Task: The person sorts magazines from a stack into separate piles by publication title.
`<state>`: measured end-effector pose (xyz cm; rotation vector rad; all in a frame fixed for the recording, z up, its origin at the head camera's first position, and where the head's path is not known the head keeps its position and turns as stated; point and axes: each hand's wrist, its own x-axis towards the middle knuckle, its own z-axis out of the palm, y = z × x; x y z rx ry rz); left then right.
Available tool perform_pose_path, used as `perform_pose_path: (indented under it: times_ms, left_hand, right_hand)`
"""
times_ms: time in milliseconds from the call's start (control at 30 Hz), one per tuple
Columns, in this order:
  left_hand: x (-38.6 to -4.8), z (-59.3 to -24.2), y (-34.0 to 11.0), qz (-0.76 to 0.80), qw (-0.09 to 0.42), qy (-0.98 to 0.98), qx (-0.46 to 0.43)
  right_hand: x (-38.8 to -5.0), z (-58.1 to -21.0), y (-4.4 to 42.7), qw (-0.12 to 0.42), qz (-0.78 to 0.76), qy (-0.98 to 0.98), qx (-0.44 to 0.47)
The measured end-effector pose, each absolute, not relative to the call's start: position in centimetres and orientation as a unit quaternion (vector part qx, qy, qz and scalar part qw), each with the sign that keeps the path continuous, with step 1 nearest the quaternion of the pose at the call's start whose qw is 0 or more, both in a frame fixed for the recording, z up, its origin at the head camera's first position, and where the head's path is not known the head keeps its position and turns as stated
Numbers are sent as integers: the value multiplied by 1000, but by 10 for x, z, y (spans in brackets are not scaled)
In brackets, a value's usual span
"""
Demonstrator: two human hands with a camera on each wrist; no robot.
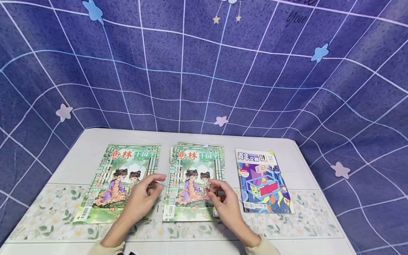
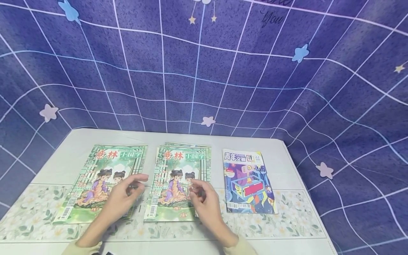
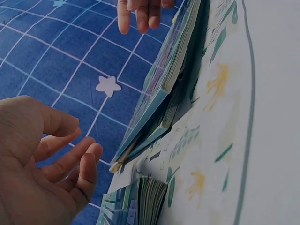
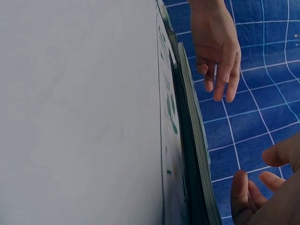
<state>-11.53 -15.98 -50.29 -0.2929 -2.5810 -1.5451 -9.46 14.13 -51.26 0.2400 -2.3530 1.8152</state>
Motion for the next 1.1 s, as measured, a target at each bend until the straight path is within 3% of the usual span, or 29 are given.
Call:
perform_pose_path:
  times_ms: [500,1100]
  left_hand:
    - [-112,-505,-151,-527,24,-846,-79]
    - [-111,-515,-146,-518,31,-853,-61]
  right_hand:
    - [-93,-513,157,95,617,-778,68]
    - [-95,-521,179,99,592,-799,38]
